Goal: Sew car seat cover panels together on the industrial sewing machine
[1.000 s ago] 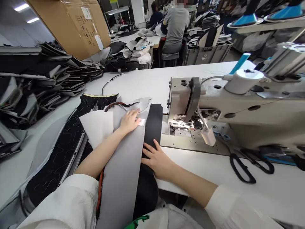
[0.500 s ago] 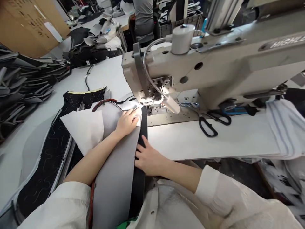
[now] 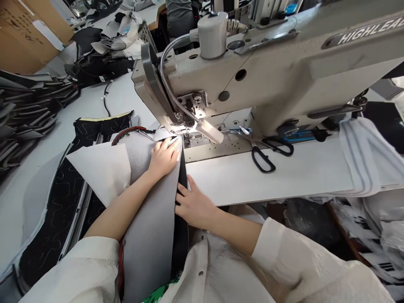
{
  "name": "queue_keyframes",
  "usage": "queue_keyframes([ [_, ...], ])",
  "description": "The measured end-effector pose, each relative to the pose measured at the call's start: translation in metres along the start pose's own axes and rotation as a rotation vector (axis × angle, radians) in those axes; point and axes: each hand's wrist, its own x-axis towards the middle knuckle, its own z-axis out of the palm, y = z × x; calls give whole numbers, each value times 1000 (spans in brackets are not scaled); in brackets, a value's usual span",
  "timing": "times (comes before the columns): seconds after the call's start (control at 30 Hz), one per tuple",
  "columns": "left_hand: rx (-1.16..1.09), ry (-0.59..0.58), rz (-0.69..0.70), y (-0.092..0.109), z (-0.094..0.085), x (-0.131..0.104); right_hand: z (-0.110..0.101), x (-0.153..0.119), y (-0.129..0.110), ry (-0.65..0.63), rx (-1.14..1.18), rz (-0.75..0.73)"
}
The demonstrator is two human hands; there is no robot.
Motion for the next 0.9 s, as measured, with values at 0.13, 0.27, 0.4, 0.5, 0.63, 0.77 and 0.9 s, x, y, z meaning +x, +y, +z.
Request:
queue_keyframes([
  [0.13, -59, -18, 54, 8, -4, -3, 13, 1, -16, 61, -26, 87],
  [0.27, -88, -4, 109, 16, -4, -8, 16, -8, -31, 75, -29, 143],
  [0.4, -133, 4, 176, 18, 1, -6, 14, -14, -29, 74, -13, 116],
  [0.5, -140, 18, 171, 17, 3, -4, 18, -15, -28, 122, -10, 154],
  [0.63, -146, 38, 156, 17, 5, -5, 24, -16, -33, 201, -17, 210],
  [0.77, -156, 9, 167, 17, 7, -6, 20, -20, -35, 189, 1, 216],
  [0.9, -139, -19, 179, 18, 6, -6, 18, -25, -32, 189, 10, 194],
])
